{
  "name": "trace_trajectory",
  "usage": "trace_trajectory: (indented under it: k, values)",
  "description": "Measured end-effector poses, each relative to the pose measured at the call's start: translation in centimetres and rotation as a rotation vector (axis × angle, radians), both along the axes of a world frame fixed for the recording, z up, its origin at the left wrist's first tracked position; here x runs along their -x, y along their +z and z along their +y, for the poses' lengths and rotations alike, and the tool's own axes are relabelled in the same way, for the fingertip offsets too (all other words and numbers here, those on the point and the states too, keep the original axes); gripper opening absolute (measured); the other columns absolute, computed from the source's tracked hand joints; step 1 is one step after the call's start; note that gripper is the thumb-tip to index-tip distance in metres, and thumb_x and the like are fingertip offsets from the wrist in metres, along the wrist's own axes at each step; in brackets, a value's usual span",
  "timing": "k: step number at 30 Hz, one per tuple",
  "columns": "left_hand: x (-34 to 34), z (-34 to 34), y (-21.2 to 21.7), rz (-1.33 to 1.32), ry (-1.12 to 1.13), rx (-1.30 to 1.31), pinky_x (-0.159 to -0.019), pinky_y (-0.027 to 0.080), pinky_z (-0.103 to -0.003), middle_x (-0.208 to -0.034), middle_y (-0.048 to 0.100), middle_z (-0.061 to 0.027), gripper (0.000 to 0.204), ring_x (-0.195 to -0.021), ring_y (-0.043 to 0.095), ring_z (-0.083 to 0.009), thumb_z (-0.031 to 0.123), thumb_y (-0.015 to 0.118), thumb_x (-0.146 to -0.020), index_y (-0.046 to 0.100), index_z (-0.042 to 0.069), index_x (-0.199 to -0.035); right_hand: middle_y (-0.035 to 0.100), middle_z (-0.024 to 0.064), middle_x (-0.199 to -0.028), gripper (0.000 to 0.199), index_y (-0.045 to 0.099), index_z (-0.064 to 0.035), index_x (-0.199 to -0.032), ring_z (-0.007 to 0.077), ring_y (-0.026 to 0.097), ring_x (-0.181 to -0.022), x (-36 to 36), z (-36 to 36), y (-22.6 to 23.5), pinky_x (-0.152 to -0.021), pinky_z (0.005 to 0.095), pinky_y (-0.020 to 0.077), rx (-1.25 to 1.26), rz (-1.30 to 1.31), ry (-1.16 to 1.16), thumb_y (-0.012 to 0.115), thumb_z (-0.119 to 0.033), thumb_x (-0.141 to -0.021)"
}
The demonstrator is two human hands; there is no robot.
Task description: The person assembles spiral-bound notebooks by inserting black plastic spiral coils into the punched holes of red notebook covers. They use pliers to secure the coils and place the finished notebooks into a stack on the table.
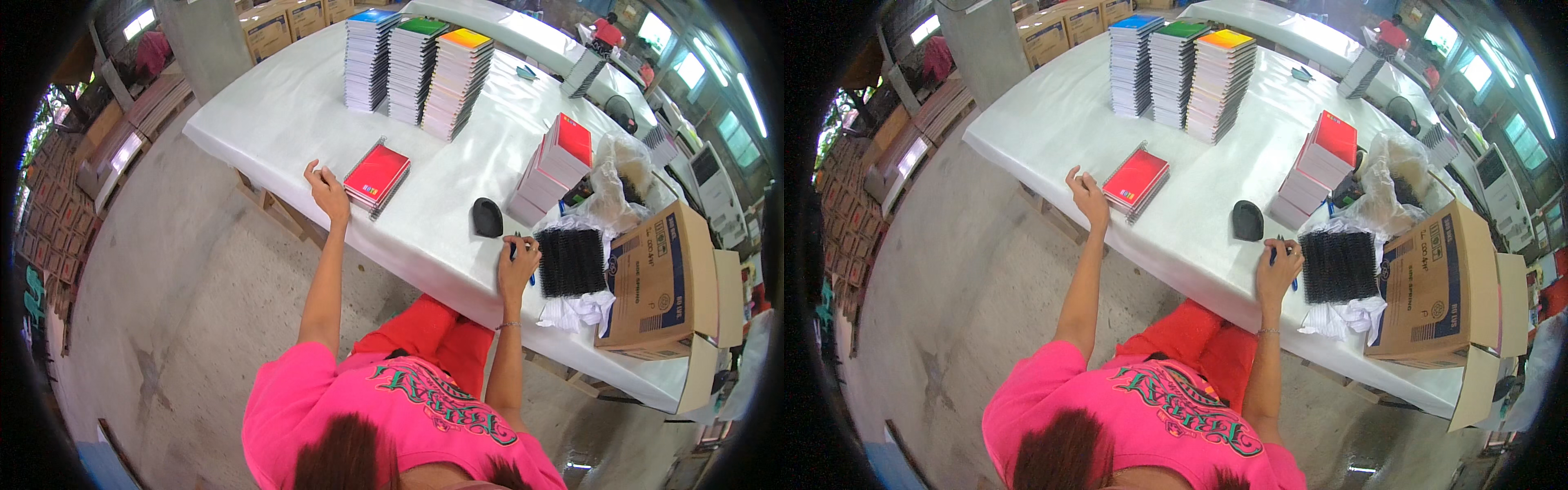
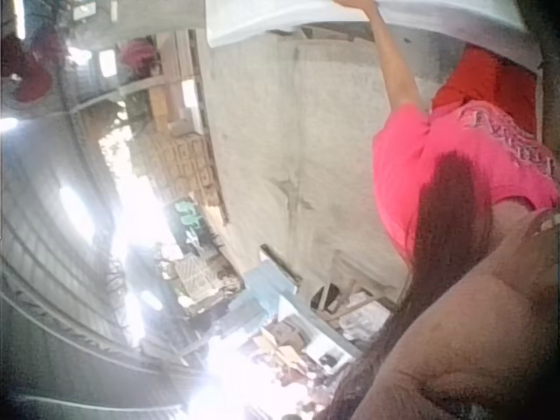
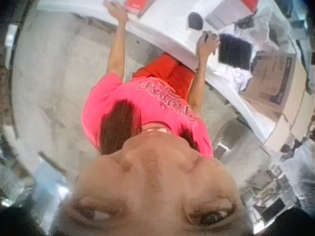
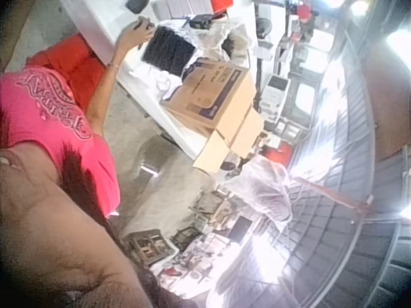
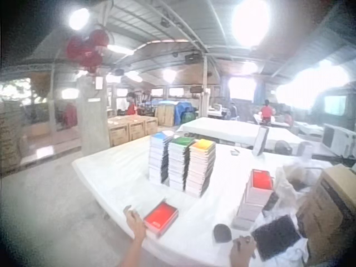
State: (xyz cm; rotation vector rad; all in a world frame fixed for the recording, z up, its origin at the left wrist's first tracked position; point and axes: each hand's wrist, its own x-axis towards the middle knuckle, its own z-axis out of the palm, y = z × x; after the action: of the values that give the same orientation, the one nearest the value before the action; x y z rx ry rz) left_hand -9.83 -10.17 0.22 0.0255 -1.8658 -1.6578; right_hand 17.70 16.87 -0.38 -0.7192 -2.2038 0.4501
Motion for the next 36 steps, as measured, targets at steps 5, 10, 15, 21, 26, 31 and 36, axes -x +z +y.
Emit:
trace_trajectory:
  k: [5,10,15,21,26,31,36]
  values:
    - [0.2,-0.1,-0.2,-0.006,0.013,0.034,-0.068,0.042,-0.038,-0.073,0.053,-0.0079,0.027,-0.068,0.052,-0.0222,0.015,0.046,-0.101,0.047,0.005,-0.127,0.053,0.0121,-0.114,0.013,0.069,-0.0138,-0.099,0.0332,0.047,-0.112,0.1,0.1,0.2,-0.1,0.0455,0.034,0.028,-0.022,0.003,0.064,-0.012,-0.087]
    - [0.5,-0.2,-0.4,0.022,0.055,0.064,-0.064,0.04,-0.036,-0.07,0.051,-0.0068,0.028,-0.064,0.049,-0.0188,0.015,0.048,-0.1,0.048,0.005,-0.126,0.054,0.0139,-0.119,0.017,0.068,-0.0102,-0.107,0.0338,0.046,-0.117,0.7,1.0,2.1,-0.102,0.0459,0.033,-0.094,0.224,-0.046,0.06,-0.013,-0.092]
    - [0.0,-0.2,-0.3,-0.047,0.028,0.029,-0.065,0.041,-0.04,-0.07,0.053,-0.0088,0.028,-0.066,0.053,-0.0236,0.015,0.047,-0.101,0.048,0.007,-0.127,0.058,0.016,-0.118,0.03,0.06,0.0004,-0.121,0.027,0.05,-0.114,0.4,6.8,11.9,-0.099,0.0447,0.0372,-0.092,0.484,-0.069,0.053,-0.02,-0.1]
    - [0.2,-0.5,-0.5,-0.045,0.034,0.062,-0.065,0.041,-0.04,-0.071,0.054,-0.0092,0.028,-0.066,0.054,-0.0242,0.015,0.047,-0.101,0.048,0.007,-0.128,0.058,0.0065,-0.108,0.048,0.058,-0.0021,-0.123,0.0157,0.055,-0.088,3.3,15.7,17.8,-0.078,0.0279,0.045,0.537,0.592,0.04,0.063,-0.04,-0.095]
    - [0.4,-0.1,-0.2,-0.07,0.031,0.003,-0.067,0.043,-0.036,-0.072,0.057,-0.0078,0.029,-0.067,0.054,-0.0198,0.018,0.045,-0.102,0.047,0.006,-0.129,0.052,-0.0036,-0.086,0.05,0.06,-0.0054,-0.118,0.0026,0.043,-0.062,5.1,17.9,18.0,-0.053,0.0178,0.0355,0.816,0.369,0.214,0.073,-0.043,-0.088]
    - [0.4,-0.2,-0.4,-0.043,-0.008,-0.074,-0.068,0.044,-0.035,-0.073,0.057,-0.0063,0.03,-0.069,0.054,-0.0176,0.022,0.045,-0.103,0.046,0.007,-0.13,0.049,-0.0069,-0.075,0.046,0.064,-0.0038,-0.113,0.0018,0.041,-0.056,5.8,17.5,17.5,-0.048,0.0173,0.0324,0.863,0.347,0.316,0.075,-0.041,-0.088]
    - [-0.2,0.2,1.5,0.085,-0.018,-0.31,-0.076,0.042,-0.033,-0.092,0.058,-0.0071,0.026,-0.085,0.054,-0.0169,0.022,0.046,-0.103,0.051,0.006,-0.123,0.052,-0.0068,-0.074,0.043,0.065,-0.0021,-0.113,0.0011,0.042,-0.055,5.9,16.9,17.8,-0.048,0.0175,0.0329,0.917,0.386,0.293,0.075,-0.037,-0.089]
